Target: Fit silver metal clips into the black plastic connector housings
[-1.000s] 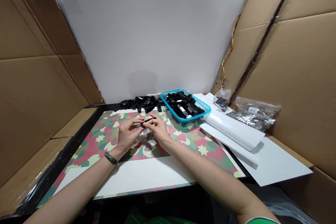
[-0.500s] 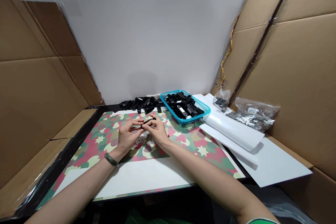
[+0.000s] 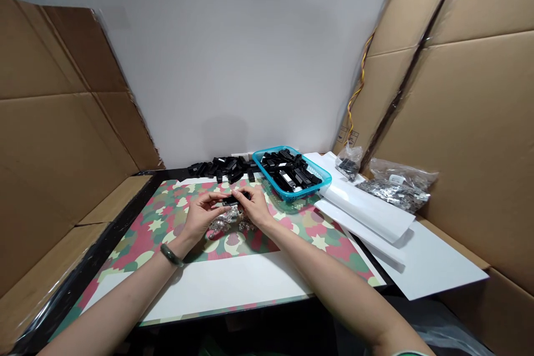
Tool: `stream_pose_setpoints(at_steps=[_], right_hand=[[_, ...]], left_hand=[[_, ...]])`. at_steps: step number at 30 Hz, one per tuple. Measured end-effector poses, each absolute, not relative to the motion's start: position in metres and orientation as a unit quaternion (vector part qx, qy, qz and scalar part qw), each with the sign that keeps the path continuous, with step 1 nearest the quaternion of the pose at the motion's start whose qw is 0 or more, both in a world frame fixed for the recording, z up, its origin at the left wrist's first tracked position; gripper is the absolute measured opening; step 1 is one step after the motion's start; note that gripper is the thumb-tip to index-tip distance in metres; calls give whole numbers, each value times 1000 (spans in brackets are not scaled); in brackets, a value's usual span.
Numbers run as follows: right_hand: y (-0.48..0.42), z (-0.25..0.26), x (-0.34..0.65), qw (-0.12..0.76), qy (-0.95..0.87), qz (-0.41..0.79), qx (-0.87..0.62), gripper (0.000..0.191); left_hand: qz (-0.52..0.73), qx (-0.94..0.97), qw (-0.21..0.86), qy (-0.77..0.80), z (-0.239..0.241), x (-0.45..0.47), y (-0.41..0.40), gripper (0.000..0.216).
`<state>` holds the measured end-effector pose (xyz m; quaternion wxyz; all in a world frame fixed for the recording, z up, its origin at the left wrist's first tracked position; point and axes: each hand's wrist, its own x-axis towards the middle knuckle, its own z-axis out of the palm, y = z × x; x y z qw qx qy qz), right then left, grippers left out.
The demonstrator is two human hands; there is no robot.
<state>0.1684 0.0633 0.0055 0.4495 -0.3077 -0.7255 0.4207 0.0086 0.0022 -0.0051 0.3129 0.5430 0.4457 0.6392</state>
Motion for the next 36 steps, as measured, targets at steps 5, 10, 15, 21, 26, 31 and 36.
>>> stream_pose_setpoints(at_steps=[5,10,15,21,26,31,36], right_hand=[[63,3,169,491,-722,379,-306,36],[62,-2,168,509,-731,354,-285,33],[61,-5,166,533,-734,336,-252,30],[58,-5,165,535,-739,324,-250,30],[56,-4,164,539,-726,336,-265,35],[56,-3,162,539,-679,400,-298,40],[56,-5,160,509,-657,472,-295,38]], left_hand=[[610,480,467,425,-2,1,2,40],[590,418,535,437,4,-1,0,36],[580,394,547,457,8,3,-1,48],[601,398,507,473,6,7,-1,49],[592,433,476,485,8,7,-2,47],[579,506,435,468,7,0,-1,48],[595,561,351,456,0,-1,2,38]])
